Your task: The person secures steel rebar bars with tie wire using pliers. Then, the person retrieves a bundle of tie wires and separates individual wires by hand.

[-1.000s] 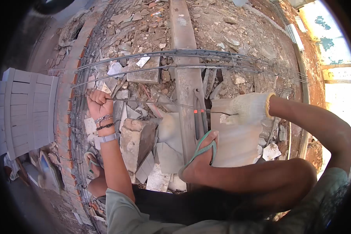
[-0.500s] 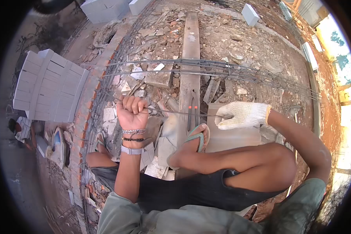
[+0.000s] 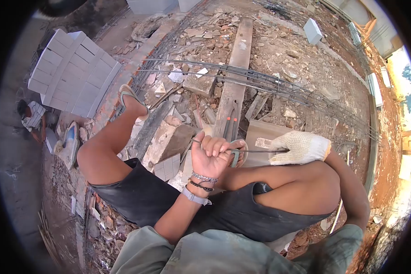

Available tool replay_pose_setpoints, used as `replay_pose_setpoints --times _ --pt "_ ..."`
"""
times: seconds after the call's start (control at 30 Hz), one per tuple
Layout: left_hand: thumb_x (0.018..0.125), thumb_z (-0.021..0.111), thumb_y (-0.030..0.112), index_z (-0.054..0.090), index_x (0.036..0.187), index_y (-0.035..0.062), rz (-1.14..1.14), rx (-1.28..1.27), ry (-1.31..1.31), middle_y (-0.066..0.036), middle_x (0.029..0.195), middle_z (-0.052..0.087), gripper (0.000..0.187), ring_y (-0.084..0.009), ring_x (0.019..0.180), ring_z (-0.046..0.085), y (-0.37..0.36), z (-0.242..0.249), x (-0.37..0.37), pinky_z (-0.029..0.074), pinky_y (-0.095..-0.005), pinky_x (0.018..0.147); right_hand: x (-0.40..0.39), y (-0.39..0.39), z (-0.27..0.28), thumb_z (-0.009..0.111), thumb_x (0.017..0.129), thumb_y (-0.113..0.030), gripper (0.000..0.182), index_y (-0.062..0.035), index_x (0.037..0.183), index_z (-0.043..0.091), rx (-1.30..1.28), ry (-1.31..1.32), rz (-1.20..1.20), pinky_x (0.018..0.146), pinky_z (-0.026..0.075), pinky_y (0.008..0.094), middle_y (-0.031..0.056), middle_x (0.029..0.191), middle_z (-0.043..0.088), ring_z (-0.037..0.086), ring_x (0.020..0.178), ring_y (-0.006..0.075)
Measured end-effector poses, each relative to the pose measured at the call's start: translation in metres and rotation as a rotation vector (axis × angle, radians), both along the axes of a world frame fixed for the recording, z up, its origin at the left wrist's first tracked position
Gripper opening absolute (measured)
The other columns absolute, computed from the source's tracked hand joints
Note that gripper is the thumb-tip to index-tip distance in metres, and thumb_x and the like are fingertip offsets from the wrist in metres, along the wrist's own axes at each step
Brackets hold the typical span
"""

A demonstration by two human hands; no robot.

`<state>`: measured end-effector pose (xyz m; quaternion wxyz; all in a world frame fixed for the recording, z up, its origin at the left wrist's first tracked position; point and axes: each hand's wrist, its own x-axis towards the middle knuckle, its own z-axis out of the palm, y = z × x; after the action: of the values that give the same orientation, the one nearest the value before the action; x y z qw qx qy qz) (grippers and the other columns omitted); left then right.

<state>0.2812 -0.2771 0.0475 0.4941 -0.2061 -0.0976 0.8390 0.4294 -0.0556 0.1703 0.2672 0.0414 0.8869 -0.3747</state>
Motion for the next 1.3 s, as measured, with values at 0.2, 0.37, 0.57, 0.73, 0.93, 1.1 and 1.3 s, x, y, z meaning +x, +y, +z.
replay_pose_setpoints --times 0.2,0.37,0.57,0.73,0.93,1.1,1.3 --pt "0.097 0.045 0.032 0.030 0.050 0.0162 -0.088 0.059 0.015 0.000 0.046 0.034 0.052 -0.0161 0.055 0.038 0.010 0.045 0.016 0.040 -0.0314 0.071 0.007 -0.008 0.025 0.065 0.093 -0.025 0.032 -0.0027 0.116 0.066 -0.200 -0.032 -0.175 0.090 0.050 0.0367 0.0150 0.110 0.069 0.066 0.098 0.0255" --pt "0.099 0.039 0.026 0.032 0.051 0.0149 -0.092 0.088 0.148 -0.001 0.048 0.033 0.050 -0.0157 0.056 0.039 0.010 0.077 -0.015 0.042 -0.0314 0.081 0.015 -0.019 0.075 0.063 0.093 -0.017 0.026 -0.0006 0.113 0.069 0.024 0.089 -0.355 0.087 0.053 0.0358 0.0175 0.105 0.071 0.069 0.095 0.0254" --pt "0.102 0.035 0.026 0.035 0.054 0.0136 -0.101 0.246 0.227 -0.001 0.049 0.034 0.050 -0.0181 0.059 0.043 0.047 0.117 -0.091 0.043 -0.0381 0.086 -0.010 -0.021 0.125 0.064 0.090 -0.016 0.025 -0.0046 0.111 0.071 0.367 0.363 -0.374 0.084 0.054 0.0363 0.0162 0.104 0.071 0.069 0.093 0.0304" --pt "0.098 0.039 0.023 0.031 0.054 0.0152 -0.010 0.366 0.289 0.000 0.049 0.028 0.046 -0.0152 0.052 0.029 0.079 0.130 -0.157 0.032 -0.0333 0.068 -0.059 -0.003 0.135 0.061 0.091 -0.019 0.027 -0.0094 0.114 0.070 0.707 0.589 -0.146 0.080 0.054 0.0412 0.0146 0.101 0.071 0.068 0.092 0.0327" --pt "0.099 0.035 0.016 0.021 0.054 0.0177 -0.026 0.287 0.230 0.004 0.050 0.016 0.047 -0.0122 0.051 0.017 0.126 0.101 -0.205 0.026 -0.0314 0.062 -0.132 0.036 0.093 0.060 0.093 -0.029 0.037 -0.0130 0.126 0.062 0.583 0.557 -0.092 0.080 0.052 0.0455 0.0185 0.100 0.068 0.065 0.091 0.0379" --pt "0.101 0.038 0.030 0.026 0.053 0.0172 -0.071 0.167 0.134 0.001 0.049 0.021 0.051 -0.0152 0.049 0.026 0.159 0.051 -0.190 0.034 -0.0326 0.062 -0.200 0.070 0.031 0.061 0.092 -0.030 0.034 -0.0140 0.123 0.064 0.313 0.492 -0.135 0.078 0.054 0.0418 0.0180 0.102 0.069 0.066 0.090 0.0380" --pt "0.106 0.027 0.042 0.038 0.067 0.0134 0.179 -0.281 0.230 0.000 0.061 0.035 0.050 -0.0164 0.062 0.035 0.189 0.060 -0.227 0.033 -0.0326 0.069 -0.263 0.102 -0.014 0.059 0.093 -0.016 0.025 -0.0093 0.116 0.065 0.182 0.458 -0.247 0.071 0.054 0.0421 0.0195 0.096 0.068 0.067 0.084 0.0387"
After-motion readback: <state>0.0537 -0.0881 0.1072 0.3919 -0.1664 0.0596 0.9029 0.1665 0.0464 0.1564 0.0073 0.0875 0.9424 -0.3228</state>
